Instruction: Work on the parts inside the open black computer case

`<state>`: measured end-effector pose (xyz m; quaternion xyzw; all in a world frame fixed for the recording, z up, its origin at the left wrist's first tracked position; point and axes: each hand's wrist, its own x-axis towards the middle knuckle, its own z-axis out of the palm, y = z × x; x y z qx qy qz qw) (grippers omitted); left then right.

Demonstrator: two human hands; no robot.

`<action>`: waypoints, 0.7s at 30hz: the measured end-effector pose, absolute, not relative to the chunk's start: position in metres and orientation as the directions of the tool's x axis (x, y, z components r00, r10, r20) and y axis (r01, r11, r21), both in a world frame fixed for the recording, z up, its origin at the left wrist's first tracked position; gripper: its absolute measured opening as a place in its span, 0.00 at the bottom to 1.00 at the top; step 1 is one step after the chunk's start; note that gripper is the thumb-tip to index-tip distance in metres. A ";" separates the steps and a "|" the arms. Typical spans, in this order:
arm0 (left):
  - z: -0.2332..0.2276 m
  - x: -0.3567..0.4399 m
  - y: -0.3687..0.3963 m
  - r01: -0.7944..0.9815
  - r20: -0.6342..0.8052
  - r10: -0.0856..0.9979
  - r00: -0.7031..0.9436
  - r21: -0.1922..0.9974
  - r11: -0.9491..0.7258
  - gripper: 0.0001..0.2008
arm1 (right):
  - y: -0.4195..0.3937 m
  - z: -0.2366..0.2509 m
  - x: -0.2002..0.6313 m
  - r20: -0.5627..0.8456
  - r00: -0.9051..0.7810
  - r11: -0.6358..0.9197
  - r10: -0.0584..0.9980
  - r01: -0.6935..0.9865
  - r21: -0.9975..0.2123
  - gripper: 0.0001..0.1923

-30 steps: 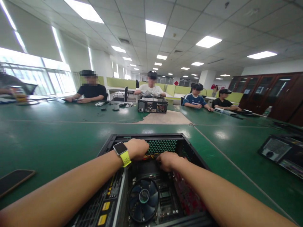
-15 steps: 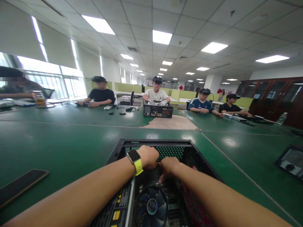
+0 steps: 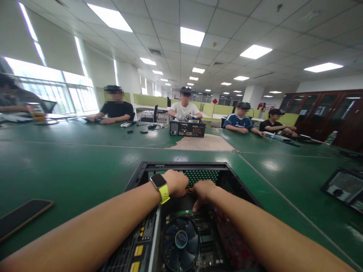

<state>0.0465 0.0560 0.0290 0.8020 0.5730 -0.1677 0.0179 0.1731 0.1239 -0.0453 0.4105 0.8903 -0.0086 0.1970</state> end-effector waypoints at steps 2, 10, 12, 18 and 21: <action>0.029 0.048 0.055 0.922 -0.304 0.908 0.289 -0.166 -0.349 0.18 | 0.123 -0.049 0.171 -0.343 -0.599 0.679 0.724 0.707 0.198 0.36; 0.029 0.050 0.055 0.917 -0.333 0.898 0.287 -0.175 -0.358 0.19 | 0.130 -0.046 0.181 -0.324 -0.621 0.694 0.714 0.691 0.203 0.27; 0.029 0.049 0.055 0.916 -0.331 0.898 0.291 -0.174 -0.361 0.19 | 0.128 -0.046 0.180 -0.325 -0.630 0.703 0.705 0.682 0.204 0.28; 0.027 0.053 0.055 0.909 -0.349 0.890 0.293 -0.186 -0.372 0.18 | 0.122 -0.048 0.170 -0.391 -0.611 0.702 0.688 0.698 0.144 0.20; 0.025 0.057 0.056 0.903 -0.356 0.886 0.299 -0.196 -0.383 0.18 | 0.128 -0.044 0.171 -0.459 -0.599 0.688 0.656 0.724 0.040 0.16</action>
